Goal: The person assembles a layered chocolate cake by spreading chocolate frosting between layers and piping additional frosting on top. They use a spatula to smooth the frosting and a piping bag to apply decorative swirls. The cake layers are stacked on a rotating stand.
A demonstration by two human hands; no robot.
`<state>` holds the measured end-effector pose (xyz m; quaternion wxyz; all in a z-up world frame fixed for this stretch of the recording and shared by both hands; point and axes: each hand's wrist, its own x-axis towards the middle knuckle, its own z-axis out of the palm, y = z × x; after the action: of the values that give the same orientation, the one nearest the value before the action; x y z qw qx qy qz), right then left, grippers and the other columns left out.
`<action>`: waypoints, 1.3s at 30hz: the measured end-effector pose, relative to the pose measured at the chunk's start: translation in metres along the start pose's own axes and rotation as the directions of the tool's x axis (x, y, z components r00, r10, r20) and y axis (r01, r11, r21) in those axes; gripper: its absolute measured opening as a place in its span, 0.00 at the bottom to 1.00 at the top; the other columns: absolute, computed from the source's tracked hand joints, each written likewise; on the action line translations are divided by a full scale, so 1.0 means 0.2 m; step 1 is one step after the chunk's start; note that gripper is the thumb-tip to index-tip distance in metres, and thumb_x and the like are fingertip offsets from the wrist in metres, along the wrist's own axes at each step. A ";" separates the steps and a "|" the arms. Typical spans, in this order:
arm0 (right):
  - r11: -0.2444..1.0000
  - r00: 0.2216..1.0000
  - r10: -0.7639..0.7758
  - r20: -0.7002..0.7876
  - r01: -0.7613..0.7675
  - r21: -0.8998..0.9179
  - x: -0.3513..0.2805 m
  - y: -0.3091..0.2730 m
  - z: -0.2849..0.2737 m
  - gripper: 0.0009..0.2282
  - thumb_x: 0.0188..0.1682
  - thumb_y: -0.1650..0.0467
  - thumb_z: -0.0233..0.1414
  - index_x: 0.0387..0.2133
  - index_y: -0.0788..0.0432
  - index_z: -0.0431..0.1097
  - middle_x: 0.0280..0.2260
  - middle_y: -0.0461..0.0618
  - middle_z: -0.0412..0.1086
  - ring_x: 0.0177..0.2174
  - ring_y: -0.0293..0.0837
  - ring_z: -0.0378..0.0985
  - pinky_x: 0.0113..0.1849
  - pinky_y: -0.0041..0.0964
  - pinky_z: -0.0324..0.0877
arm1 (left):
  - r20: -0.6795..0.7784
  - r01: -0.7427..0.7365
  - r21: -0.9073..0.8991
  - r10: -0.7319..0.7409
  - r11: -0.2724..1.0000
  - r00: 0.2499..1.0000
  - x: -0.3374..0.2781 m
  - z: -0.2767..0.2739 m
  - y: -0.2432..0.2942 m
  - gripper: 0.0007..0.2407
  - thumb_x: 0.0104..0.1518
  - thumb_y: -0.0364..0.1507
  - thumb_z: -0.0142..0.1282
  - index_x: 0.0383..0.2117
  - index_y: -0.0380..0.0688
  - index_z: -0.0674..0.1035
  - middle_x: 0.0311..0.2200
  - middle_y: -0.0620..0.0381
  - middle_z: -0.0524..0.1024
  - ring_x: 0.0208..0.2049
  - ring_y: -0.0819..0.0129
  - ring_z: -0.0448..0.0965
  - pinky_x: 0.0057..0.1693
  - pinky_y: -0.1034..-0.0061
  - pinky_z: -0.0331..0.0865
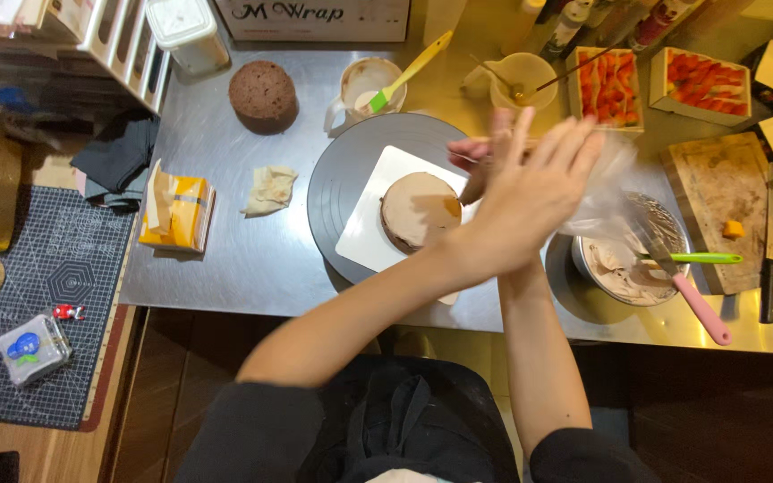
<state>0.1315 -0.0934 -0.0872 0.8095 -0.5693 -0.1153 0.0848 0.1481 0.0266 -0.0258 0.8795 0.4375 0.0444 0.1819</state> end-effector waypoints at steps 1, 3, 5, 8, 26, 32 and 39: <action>0.992 0.995 0.056 -0.082 -0.047 0.114 0.01 0.02 -0.04 0.17 0.62 0.58 0.52 0.33 0.58 0.63 0.30 0.48 0.64 0.30 0.40 0.69 0.37 0.36 0.70 | -0.021 -0.067 0.099 0.069 0.993 0.997 -0.13 -0.02 0.05 0.07 0.67 0.27 0.45 0.47 0.40 0.69 0.43 0.55 0.67 0.46 0.64 0.66 0.51 0.69 0.61; 0.934 0.954 0.190 -0.230 -0.103 0.341 0.02 0.04 -0.10 0.19 0.64 0.57 0.52 0.27 0.55 0.62 0.25 0.44 0.60 0.26 0.38 0.63 0.32 0.34 0.65 | -0.103 -0.156 0.333 0.200 0.930 0.974 -0.43 -0.15 0.13 0.10 0.67 0.27 0.46 0.51 0.39 0.70 0.49 0.53 0.69 0.51 0.62 0.69 0.57 0.68 0.64; 0.944 0.960 0.196 -0.202 -0.129 0.304 0.00 0.06 -0.13 0.22 0.59 0.54 0.48 0.20 0.52 0.55 0.18 0.43 0.55 0.20 0.39 0.59 0.25 0.35 0.60 | -0.192 -0.134 0.573 0.292 0.808 0.937 -0.69 -0.29 0.16 0.13 0.67 0.27 0.48 0.56 0.39 0.70 0.54 0.51 0.71 0.57 0.60 0.72 0.63 0.66 0.67; 0.954 0.973 0.154 -0.170 -0.102 0.280 -0.05 0.09 -0.09 0.25 0.58 0.52 0.47 0.17 0.51 0.49 0.16 0.42 0.49 0.17 0.39 0.54 0.22 0.36 0.56 | -0.149 -0.078 0.866 0.403 0.494 0.903 -0.93 -0.42 0.07 0.17 0.70 0.29 0.46 0.61 0.33 0.66 0.60 0.46 0.67 0.64 0.54 0.65 0.70 0.62 0.58; 0.950 0.964 0.084 -0.254 -0.001 0.312 -0.21 0.11 -0.04 0.24 0.61 0.54 0.42 0.18 0.53 0.48 0.15 0.44 0.48 0.15 0.39 0.51 0.21 0.35 0.55 | 0.022 -0.151 0.951 0.424 0.271 0.905 -0.97 -0.75 -0.13 0.15 0.70 0.29 0.46 0.59 0.36 0.65 0.66 0.44 0.60 0.74 0.47 0.51 0.78 0.49 0.43; 0.950 0.977 0.059 -0.207 0.009 0.313 -0.22 0.10 -0.03 0.24 0.62 0.55 0.42 0.18 0.53 0.47 0.14 0.44 0.46 0.15 0.39 0.49 0.20 0.34 0.53 | -0.063 -0.103 0.930 0.430 0.352 0.901 -1.09 -0.66 -0.10 0.14 0.69 0.27 0.45 0.59 0.36 0.67 0.64 0.45 0.62 0.70 0.49 0.59 0.73 0.55 0.53; 0.954 0.975 0.059 -0.216 0.008 0.299 -0.20 0.12 0.01 0.25 0.62 0.55 0.42 0.17 0.52 0.47 0.14 0.43 0.46 0.15 0.38 0.48 0.20 0.34 0.51 | -0.152 -0.030 0.897 0.371 0.441 0.916 -1.15 -0.65 -0.07 0.14 0.70 0.27 0.45 0.59 0.34 0.66 0.64 0.43 0.62 0.63 0.54 0.68 0.68 0.61 0.64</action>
<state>0.0913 -0.0936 -0.1127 0.8928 -0.4480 -0.0023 0.0472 -0.0936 0.0341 -0.1350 0.4780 0.7920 0.2238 0.3069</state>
